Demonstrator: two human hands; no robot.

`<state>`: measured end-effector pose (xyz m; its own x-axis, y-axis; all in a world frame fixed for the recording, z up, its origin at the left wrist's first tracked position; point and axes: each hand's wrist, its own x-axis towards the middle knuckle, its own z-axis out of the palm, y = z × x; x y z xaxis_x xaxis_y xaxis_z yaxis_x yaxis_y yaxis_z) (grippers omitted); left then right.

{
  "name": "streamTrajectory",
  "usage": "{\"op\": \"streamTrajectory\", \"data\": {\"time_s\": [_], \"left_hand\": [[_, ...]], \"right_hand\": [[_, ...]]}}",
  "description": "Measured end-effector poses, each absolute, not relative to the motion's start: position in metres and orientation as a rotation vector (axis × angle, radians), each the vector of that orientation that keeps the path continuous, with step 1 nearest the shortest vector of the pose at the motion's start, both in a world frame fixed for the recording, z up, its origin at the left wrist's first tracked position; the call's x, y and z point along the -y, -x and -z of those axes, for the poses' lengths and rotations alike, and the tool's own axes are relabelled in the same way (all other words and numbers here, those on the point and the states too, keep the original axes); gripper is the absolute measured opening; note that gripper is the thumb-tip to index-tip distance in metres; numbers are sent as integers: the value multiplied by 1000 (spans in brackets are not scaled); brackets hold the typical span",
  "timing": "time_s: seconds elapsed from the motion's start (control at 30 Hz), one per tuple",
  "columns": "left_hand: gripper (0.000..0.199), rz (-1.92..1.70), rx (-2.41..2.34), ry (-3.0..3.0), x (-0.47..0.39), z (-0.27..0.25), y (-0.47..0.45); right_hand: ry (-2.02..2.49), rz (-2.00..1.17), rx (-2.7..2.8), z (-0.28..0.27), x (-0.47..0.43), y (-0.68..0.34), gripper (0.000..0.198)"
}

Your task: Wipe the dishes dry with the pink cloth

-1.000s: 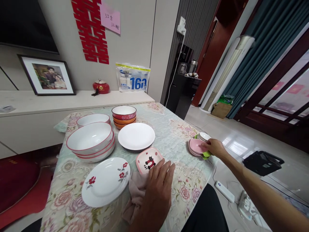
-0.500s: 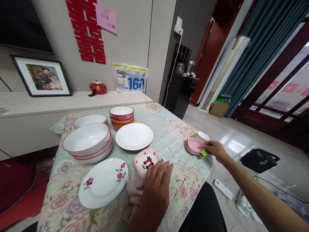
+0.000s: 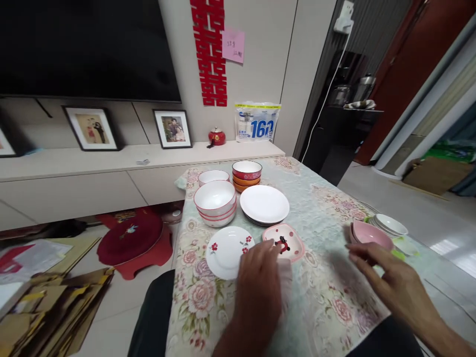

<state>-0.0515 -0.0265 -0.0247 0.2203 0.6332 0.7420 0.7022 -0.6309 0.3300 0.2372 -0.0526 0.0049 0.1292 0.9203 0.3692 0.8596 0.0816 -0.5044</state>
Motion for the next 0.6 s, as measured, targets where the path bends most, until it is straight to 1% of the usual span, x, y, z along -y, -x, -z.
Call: {"op": "streamTrajectory", "data": {"time_s": [0.1,0.17,0.27,0.37,0.43,0.5,0.6], "left_hand": [[33,1172,1516,2211,21,37,98],[33,1045,1657,2116,17,49,124],[42,914,1861,2064,14,70,145],[47,989,1933,2145,13,86,147],[47,1081,1973,2171,12,93,145],[47,1165,2000,2181,12,96,143],[47,1286,2015,2202,12,95,142]], "right_hand": [[1487,-289,1921,0,61,-178,19],[1342,-396,2023,1,62,-142,21],[1311,-474,2086,0,51,-95,26],[1498,-528,2175,0,31,-56,37],[1674,-502,2216,3,16,-37,47],[1806,-492,2247,7,4,-24,48],[1862,-493,2262,16,-7,-14,46]]}}
